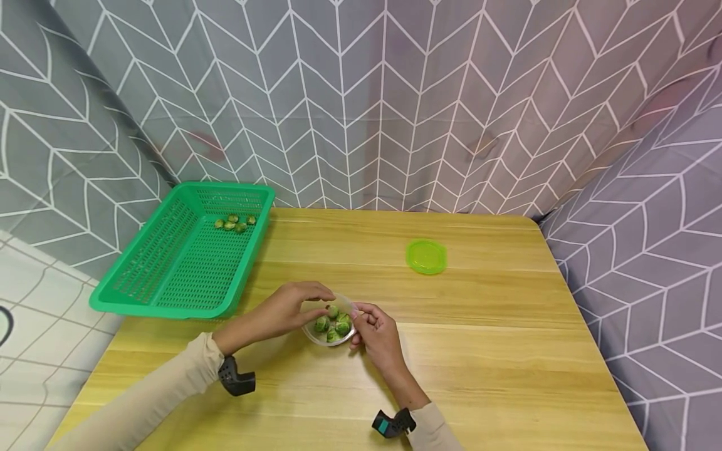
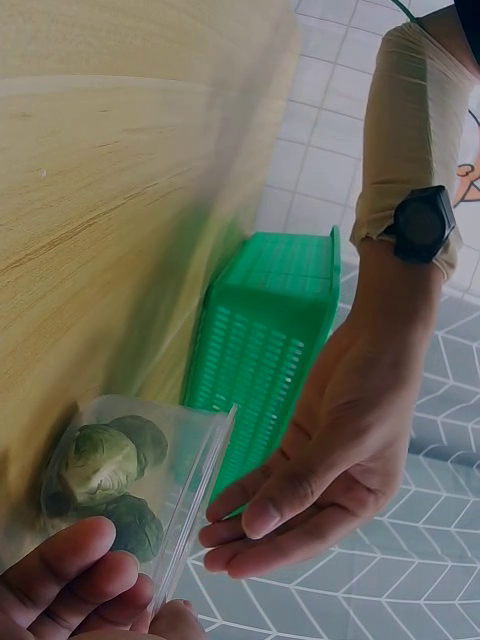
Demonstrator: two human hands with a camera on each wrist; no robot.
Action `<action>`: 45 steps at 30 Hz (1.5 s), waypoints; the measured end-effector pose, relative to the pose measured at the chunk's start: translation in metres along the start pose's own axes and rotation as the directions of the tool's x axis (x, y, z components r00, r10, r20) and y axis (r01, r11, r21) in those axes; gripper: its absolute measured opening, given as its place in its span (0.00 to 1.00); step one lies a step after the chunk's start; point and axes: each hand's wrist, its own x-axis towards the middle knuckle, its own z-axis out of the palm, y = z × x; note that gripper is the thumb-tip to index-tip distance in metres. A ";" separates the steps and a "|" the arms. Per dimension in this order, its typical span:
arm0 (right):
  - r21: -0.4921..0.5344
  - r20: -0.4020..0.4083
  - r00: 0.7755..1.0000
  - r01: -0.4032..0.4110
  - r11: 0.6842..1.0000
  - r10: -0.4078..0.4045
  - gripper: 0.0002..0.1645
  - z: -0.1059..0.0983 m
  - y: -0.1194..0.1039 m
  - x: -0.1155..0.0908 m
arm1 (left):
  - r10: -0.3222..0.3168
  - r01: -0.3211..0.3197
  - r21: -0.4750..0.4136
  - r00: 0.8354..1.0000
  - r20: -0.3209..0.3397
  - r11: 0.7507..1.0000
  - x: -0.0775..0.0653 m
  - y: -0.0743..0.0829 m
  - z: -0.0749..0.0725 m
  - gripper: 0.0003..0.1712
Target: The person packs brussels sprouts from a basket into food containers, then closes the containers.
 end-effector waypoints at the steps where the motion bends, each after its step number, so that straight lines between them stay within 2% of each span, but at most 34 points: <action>1: 0.001 -0.001 1.000 0.000 1.000 0.000 0.23 0.000 0.000 0.000 | 0.001 -0.001 0.006 1.000 -0.008 1.000 0.000 0.000 -0.002 0.15; 13: -0.006 -0.006 1.000 -0.006 1.000 0.006 0.22 0.001 -0.002 -0.001 | -0.002 0.007 0.054 0.994 -0.106 0.999 -0.003 -0.006 -0.029 0.16; 22: 0.000 -0.014 1.000 -0.013 1.000 0.013 0.22 0.001 -0.002 -0.001 | 0.012 -0.002 0.045 0.978 -0.209 0.999 0.001 -0.017 -0.053 0.15; 29: 0.000 -0.013 1.000 -0.005 1.000 0.005 0.22 0.000 -0.002 -0.001 | -0.048 0.047 -0.012 0.972 -0.231 0.999 -0.002 -0.028 -0.066 0.16; 33: -0.004 -0.011 1.000 -0.002 1.000 0.002 0.22 0.000 -0.001 -0.001 | -0.073 0.071 -0.016 0.964 -0.257 0.997 -0.005 -0.037 -0.072 0.17; 41: -0.009 -0.009 1.000 -0.002 1.000 0.002 0.22 0.000 0.000 0.000 | -0.140 0.136 -0.036 0.940 -0.310 0.990 -0.012 -0.050 -0.093 0.18; 45: -0.008 -0.009 1.000 -0.004 1.000 0.004 0.21 0.000 0.000 0.000 | -0.144 0.144 -0.025 0.924 -0.356 0.989 -0.014 -0.061 -0.104 0.17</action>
